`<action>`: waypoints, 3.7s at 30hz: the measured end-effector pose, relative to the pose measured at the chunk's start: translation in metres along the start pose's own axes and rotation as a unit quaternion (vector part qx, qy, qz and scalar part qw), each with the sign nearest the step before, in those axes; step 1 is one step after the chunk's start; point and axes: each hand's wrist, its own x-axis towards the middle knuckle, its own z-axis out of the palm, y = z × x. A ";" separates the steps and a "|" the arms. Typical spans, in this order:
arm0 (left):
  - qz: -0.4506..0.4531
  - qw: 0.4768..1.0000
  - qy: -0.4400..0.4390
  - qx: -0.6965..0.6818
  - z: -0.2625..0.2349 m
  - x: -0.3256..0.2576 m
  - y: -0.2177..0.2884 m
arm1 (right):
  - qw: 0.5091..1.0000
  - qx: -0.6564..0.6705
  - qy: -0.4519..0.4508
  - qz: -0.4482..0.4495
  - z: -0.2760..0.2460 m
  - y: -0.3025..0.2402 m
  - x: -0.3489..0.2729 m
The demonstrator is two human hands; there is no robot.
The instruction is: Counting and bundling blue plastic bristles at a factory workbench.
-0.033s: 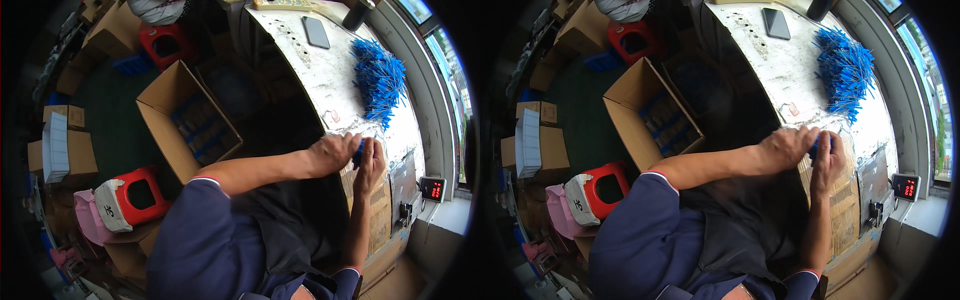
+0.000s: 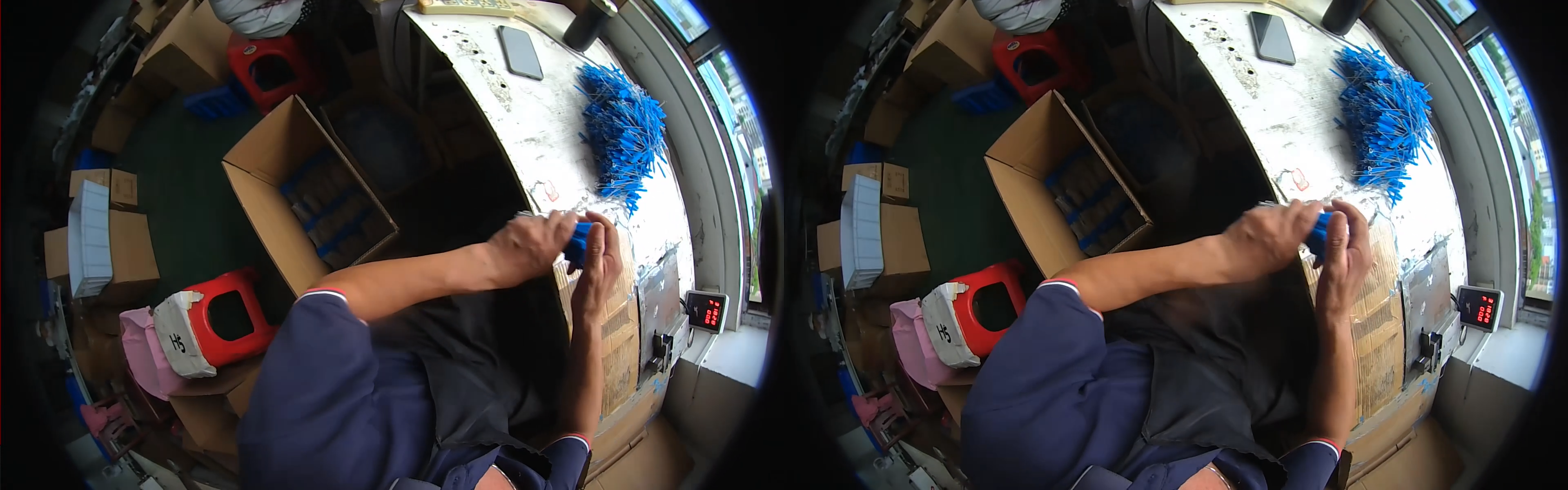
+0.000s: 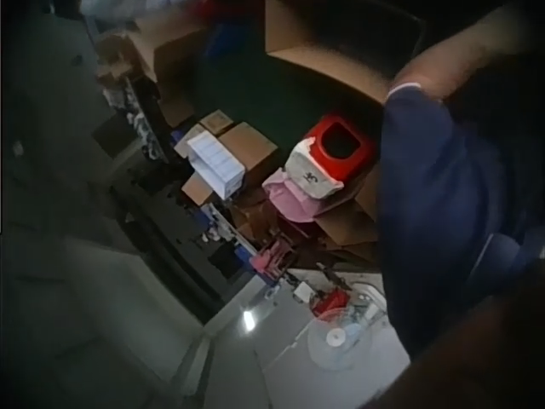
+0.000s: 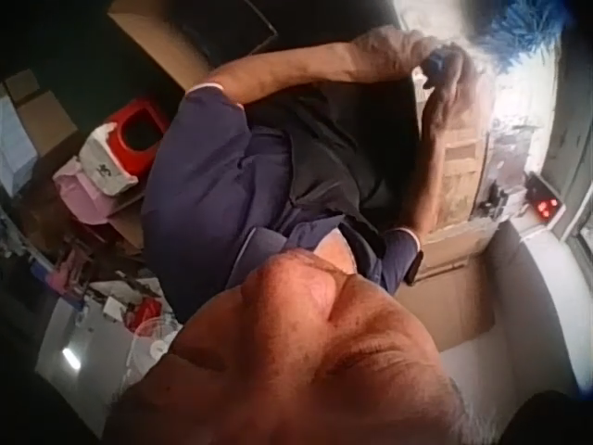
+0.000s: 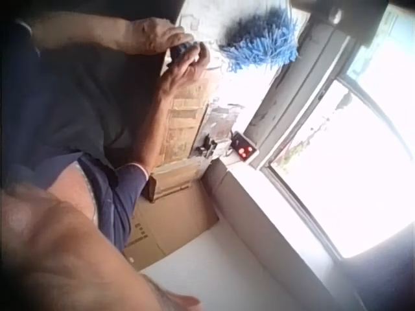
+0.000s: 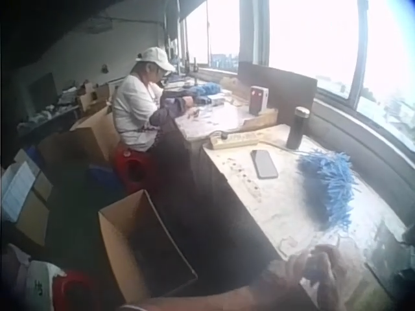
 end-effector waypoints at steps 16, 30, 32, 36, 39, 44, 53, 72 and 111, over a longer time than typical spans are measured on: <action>-0.612 0.736 -0.287 0.045 -0.121 -0.394 -0.178 | 0.793 -0.247 -0.445 -0.335 0.234 0.067 -0.053; -0.558 0.719 -0.405 -0.086 -0.093 -0.415 -0.142 | 0.789 -0.405 -0.129 -0.444 0.159 0.012 0.138; -0.563 0.707 -0.416 -0.096 -0.090 -0.414 -0.138 | 0.788 -0.400 -0.136 -0.448 0.159 0.021 0.142; -0.524 0.679 -0.482 -0.177 -0.060 -0.411 -0.104 | 0.794 -0.389 -0.126 -0.451 0.158 0.029 0.143; -0.532 0.715 -0.414 -0.187 -0.063 -0.394 -0.089 | 0.796 -0.391 -0.124 -0.445 0.160 0.033 0.142; -0.525 0.696 -0.457 -0.178 -0.086 -0.368 -0.138 | 0.798 -0.396 -0.118 -0.439 0.156 0.031 0.143; -0.553 0.687 -0.469 0.042 -0.085 -0.399 -0.263 | 0.801 -0.395 -0.126 -0.431 0.161 0.027 0.142; -0.344 0.651 -0.507 0.449 -0.012 -0.442 -0.559 | 0.790 -0.464 -0.168 -0.363 0.196 0.024 0.166; -0.573 0.798 -0.163 0.094 0.083 -0.599 -0.646 | 0.771 -0.506 -0.182 -0.342 0.194 0.034 0.165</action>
